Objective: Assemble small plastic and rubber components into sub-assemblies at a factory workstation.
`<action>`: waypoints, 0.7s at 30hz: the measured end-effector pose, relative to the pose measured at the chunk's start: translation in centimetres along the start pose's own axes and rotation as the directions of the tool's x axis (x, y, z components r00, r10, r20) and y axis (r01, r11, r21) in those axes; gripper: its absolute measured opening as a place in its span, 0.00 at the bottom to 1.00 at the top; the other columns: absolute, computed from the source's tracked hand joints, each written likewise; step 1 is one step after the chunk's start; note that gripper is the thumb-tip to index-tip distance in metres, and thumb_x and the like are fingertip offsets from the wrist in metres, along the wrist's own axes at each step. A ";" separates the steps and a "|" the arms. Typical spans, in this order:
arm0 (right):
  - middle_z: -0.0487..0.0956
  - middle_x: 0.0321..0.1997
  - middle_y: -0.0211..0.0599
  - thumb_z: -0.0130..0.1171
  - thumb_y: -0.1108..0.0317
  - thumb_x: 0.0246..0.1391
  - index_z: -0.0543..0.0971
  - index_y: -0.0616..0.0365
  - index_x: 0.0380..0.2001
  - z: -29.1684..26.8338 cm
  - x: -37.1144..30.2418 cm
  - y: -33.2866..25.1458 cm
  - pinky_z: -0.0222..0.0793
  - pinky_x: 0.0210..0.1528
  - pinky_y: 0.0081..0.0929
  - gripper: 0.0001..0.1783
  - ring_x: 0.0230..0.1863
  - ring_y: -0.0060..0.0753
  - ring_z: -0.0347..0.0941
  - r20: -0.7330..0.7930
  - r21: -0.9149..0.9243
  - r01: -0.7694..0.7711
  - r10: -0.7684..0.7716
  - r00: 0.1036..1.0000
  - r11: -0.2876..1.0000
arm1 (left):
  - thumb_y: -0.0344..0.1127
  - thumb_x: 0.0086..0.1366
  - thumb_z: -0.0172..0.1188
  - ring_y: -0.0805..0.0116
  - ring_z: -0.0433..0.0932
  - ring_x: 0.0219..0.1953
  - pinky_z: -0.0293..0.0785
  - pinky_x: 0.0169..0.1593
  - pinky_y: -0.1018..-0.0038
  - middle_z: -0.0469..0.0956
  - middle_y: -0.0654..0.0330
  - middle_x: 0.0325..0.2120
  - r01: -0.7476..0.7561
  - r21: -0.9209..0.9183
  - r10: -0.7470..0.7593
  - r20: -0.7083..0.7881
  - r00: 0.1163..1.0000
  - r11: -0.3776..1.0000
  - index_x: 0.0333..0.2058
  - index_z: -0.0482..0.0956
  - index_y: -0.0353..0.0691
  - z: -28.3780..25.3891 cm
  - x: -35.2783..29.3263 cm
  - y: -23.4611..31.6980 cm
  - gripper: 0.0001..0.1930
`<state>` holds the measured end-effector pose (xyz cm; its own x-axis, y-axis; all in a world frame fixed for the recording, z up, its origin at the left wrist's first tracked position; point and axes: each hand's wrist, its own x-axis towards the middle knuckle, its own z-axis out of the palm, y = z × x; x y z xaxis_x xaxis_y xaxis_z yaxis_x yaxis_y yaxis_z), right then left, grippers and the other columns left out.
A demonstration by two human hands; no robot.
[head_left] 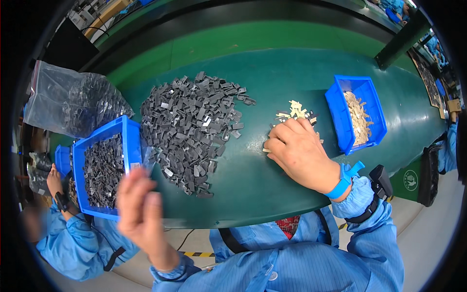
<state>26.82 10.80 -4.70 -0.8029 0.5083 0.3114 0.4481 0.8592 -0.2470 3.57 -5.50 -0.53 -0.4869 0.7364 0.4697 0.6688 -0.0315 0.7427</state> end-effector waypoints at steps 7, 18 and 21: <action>0.68 0.28 0.33 0.50 0.71 0.38 0.73 0.57 0.22 0.4 0.5 -0.2 0.58 0.40 0.30 0.05 0.36 0.33 0.63 -0.010 -0.004 0.069 -0.069 0.998 0.998 | 0.20 0.57 0.51 0.62 0.74 0.44 0.75 0.41 0.72 0.69 0.49 0.45 0.770 -0.523 -0.236 0.748 0.620 0.366 0.47 0.68 0.27 7.2 -4.5 2.2 0.17; 0.68 0.32 0.31 0.56 0.69 0.37 0.72 0.55 0.24 -0.4 0.1 0.7 0.57 0.41 0.32 0.07 0.38 0.33 0.64 -0.059 -0.017 0.073 -0.074 0.996 0.997 | 0.22 0.57 0.50 0.60 0.72 0.46 0.74 0.44 0.69 0.68 0.48 0.48 0.836 -0.539 -0.390 0.751 0.533 0.105 0.54 0.60 0.34 9.3 -4.3 2.7 0.24; 0.68 0.32 0.30 0.61 0.69 0.35 0.72 0.54 0.24 -0.3 0.0 0.9 0.57 0.41 0.32 0.10 0.38 0.33 0.64 -0.050 0.014 0.027 -0.026 0.998 1.000 | 0.22 0.57 0.50 0.60 0.72 0.47 0.74 0.45 0.68 0.68 0.49 0.48 0.827 -0.538 -0.386 0.736 0.556 0.164 0.53 0.60 0.34 9.7 -4.2 2.6 0.23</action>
<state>27.37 11.59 -4.64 -0.7940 0.4876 0.3629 0.4207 0.8718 -0.2509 12.82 -2.13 -5.19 -0.1150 0.9191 -0.3769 -0.5950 0.2401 0.7671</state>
